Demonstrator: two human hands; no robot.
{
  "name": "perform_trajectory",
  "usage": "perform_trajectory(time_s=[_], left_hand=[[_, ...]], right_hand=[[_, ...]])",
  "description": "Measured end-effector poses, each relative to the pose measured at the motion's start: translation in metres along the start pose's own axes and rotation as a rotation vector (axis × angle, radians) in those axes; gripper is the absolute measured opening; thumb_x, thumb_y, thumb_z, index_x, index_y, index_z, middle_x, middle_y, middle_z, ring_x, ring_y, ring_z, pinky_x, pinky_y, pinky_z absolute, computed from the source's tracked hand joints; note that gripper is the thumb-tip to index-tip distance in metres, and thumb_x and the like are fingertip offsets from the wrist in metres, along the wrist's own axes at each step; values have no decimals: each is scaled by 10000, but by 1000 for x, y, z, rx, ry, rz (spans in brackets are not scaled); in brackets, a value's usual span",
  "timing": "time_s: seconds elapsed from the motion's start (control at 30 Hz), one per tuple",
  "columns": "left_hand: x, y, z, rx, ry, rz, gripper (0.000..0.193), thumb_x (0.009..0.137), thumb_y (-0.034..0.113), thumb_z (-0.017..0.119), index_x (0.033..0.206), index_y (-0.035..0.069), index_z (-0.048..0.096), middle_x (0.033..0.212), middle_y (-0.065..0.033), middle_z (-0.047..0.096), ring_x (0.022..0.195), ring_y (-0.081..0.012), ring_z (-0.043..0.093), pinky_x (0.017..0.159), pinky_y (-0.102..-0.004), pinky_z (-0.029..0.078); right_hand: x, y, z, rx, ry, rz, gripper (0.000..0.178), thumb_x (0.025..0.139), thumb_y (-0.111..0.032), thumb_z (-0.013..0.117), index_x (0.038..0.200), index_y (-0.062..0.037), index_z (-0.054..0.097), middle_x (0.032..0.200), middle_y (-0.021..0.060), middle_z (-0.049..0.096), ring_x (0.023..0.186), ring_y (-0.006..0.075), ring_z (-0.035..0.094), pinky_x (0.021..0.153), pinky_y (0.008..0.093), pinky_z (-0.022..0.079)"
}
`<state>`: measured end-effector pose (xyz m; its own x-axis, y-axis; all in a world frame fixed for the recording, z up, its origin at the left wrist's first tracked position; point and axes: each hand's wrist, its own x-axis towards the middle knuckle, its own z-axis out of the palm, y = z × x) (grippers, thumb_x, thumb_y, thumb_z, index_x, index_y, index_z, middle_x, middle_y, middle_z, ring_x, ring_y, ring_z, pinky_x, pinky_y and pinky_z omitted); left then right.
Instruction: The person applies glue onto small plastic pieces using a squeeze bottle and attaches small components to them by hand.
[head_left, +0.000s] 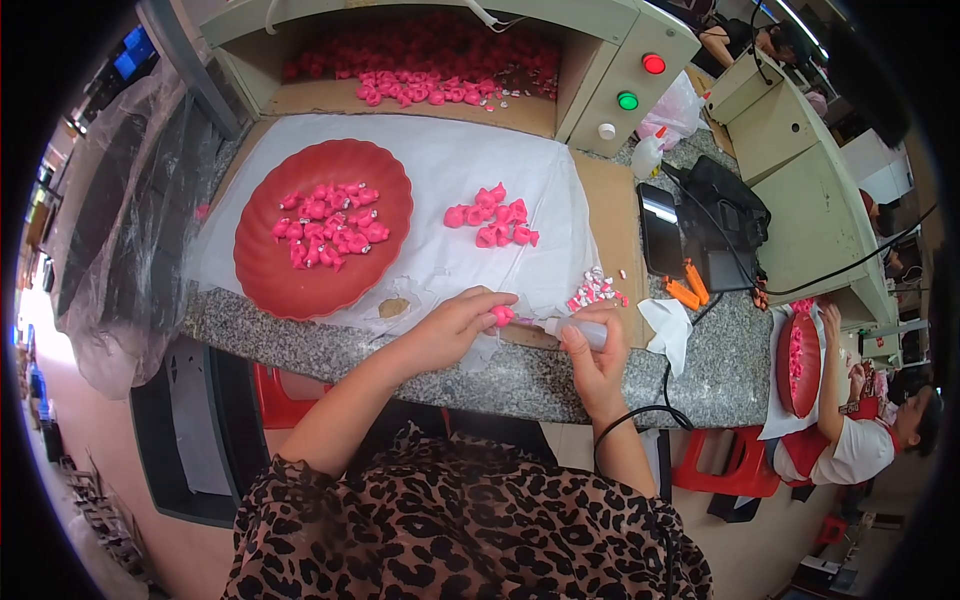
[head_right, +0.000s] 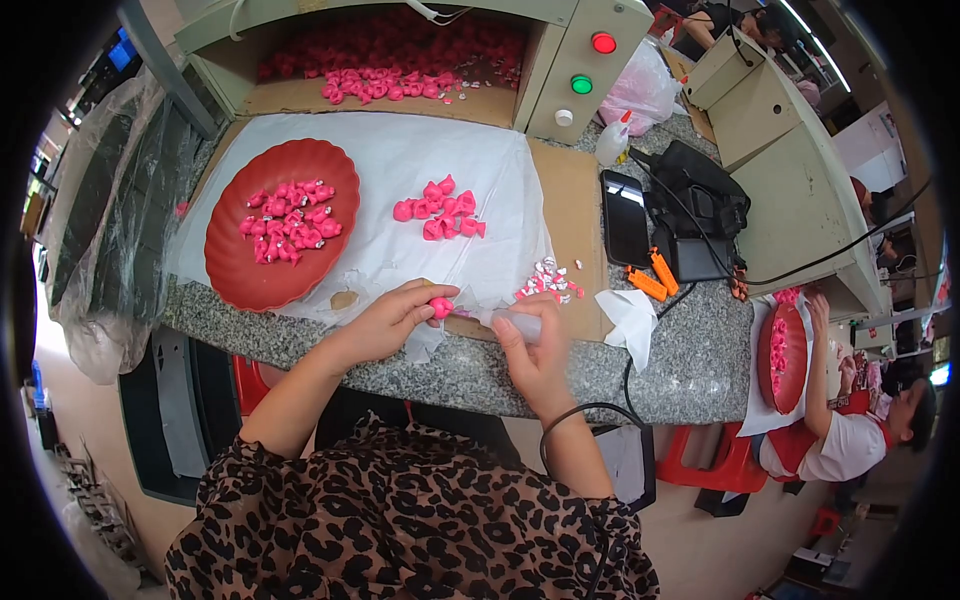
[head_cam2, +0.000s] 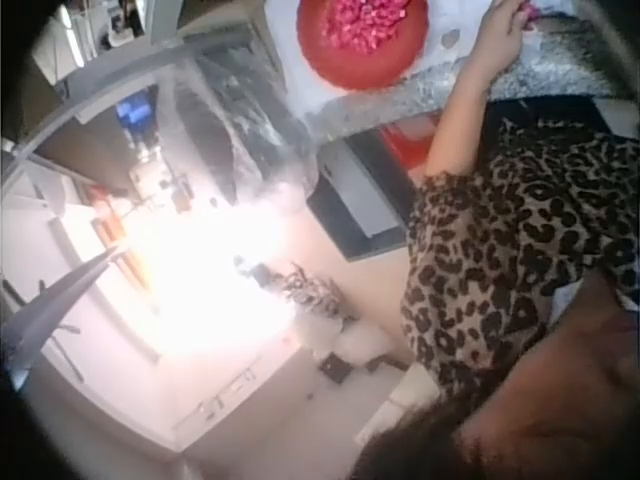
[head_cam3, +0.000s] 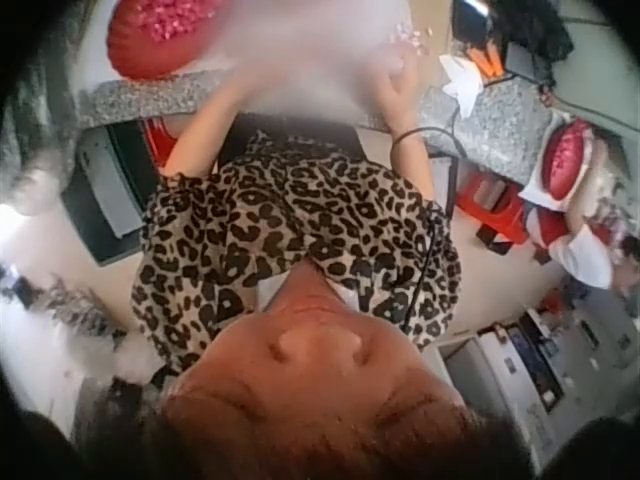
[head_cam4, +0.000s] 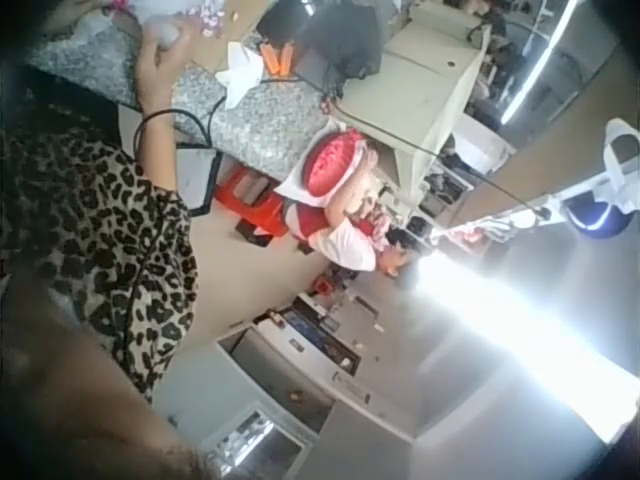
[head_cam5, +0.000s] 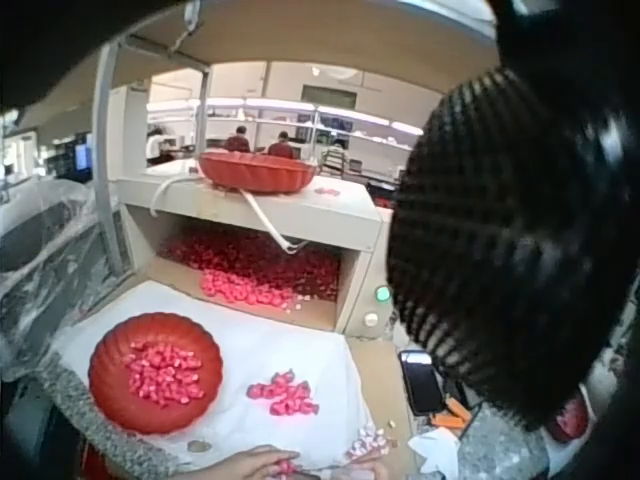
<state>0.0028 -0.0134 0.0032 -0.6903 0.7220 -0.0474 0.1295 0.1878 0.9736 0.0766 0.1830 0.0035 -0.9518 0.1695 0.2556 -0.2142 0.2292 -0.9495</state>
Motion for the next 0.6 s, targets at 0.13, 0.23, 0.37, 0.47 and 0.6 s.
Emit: perform_trajectory(time_s=[0.13, 0.23, 0.37, 0.47, 0.6], left_hand=[[-1, -1, 1, -22, 20, -6, 309, 849, 42, 395, 1153, 26, 447, 937, -102, 470, 805, -166, 522, 750, -265, 418], [-1, -2, 2, -25, 34, 7, 300, 849, 46, 399, 1143, 23, 452, 939, -103, 468, 807, -169, 524, 751, -265, 417], [-2, -3, 4, -9, 67, 22, 288, 851, 55, 401, 1132, 18, 457, 930, -106, 478, 810, -172, 527, 754, -261, 414], [-1, -9, 6, 42, 85, 61, 285, 850, 80, 433, 1126, 10, 457, 937, -104, 493, 821, -162, 525, 759, -267, 416], [1, -16, 13, -290, 181, 38, 220, 813, 72, 523, 1011, -12, 480, 897, -78, 526, 790, -126, 523, 726, -262, 433]], right_hand=[[-1, 0, 1, 10, 11, -5, 175, 788, -110, 571, 848, -3, 447, 829, 72, 453, 709, 126, 459, 631, 228, 381], [-4, 0, 2, 49, 20, 3, 167, 795, -107, 561, 849, -5, 440, 831, 73, 452, 681, 113, 464, 602, 218, 386], [-6, 2, 6, 163, 42, 24, 157, 802, -98, 551, 855, -14, 429, 818, 62, 450, 627, 97, 473, 555, 204, 390], [-9, -1, 6, 330, 119, 176, 153, 797, -84, 554, 872, -20, 436, 824, 63, 480, 637, 109, 504, 562, 207, 412], [1, -9, -2, 852, 275, 323, 168, 786, -61, 557, 904, -26, 442, 858, 81, 523, 685, 129, 544, 596, 215, 446]])
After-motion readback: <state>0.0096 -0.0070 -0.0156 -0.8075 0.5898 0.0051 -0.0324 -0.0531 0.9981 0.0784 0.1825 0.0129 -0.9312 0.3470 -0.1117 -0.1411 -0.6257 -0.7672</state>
